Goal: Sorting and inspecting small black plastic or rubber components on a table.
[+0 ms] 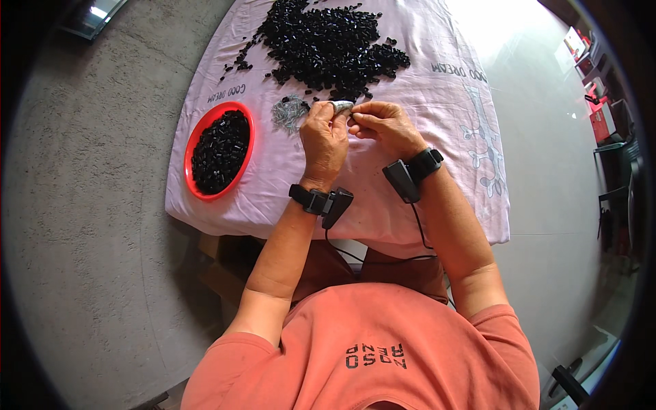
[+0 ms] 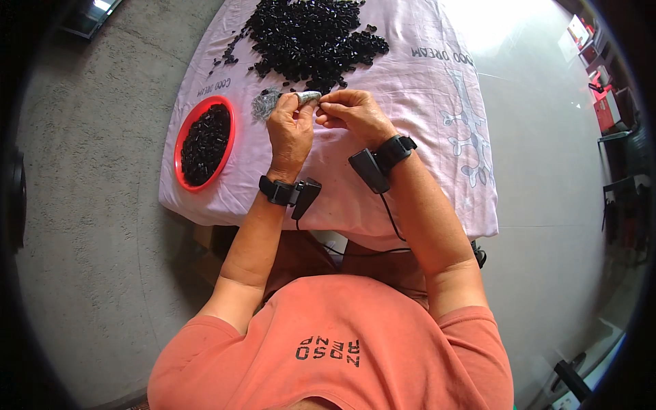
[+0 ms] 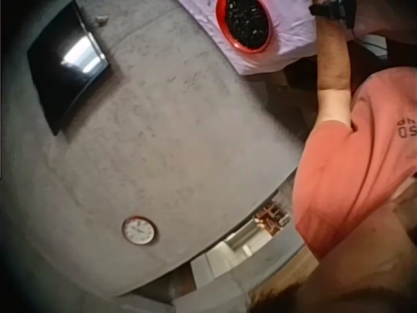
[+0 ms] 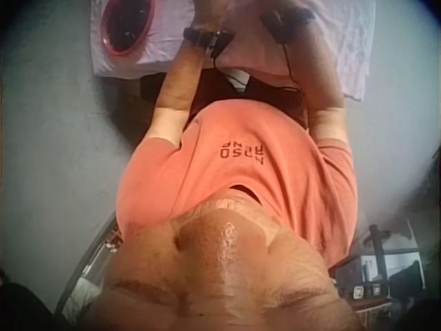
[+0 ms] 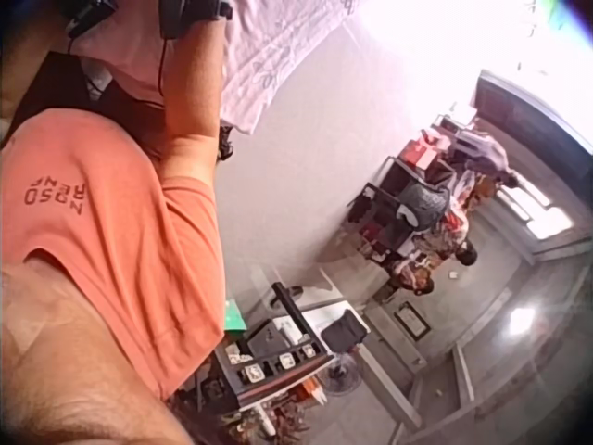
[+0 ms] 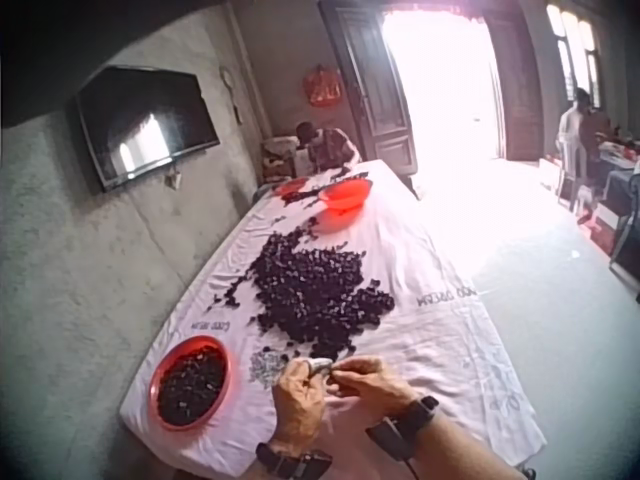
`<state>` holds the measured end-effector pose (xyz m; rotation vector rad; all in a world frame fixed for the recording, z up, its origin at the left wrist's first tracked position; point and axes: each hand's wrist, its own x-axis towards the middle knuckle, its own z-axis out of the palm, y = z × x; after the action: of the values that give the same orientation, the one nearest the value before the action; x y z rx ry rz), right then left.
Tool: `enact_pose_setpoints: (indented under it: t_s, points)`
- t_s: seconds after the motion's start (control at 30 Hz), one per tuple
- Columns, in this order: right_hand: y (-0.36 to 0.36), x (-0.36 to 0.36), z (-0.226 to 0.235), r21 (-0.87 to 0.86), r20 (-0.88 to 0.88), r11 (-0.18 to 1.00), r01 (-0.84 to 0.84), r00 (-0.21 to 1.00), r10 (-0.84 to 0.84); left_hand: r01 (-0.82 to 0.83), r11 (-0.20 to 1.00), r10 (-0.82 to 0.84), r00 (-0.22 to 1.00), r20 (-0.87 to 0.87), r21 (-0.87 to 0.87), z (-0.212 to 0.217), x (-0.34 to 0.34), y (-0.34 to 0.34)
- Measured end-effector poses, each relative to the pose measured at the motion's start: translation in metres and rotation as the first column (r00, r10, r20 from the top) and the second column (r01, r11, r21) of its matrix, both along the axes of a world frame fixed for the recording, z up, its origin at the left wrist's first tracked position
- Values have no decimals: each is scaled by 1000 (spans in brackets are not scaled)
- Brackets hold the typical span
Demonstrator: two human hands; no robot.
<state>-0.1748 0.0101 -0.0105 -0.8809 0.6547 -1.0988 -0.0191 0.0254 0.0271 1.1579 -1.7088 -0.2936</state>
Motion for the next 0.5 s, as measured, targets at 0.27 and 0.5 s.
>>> enact_pose_setpoints:
  t_s: [0.27,0.5]
  points:
    - [0,0,-1,18,49,1000,-16,999,15,10,1000,-10,1000,5,-14,0,-1,-3]
    - [-2,-2,-2,18,52,1000,0,999,-1,18,998,-16,998,55,-53,2,-5,-6]
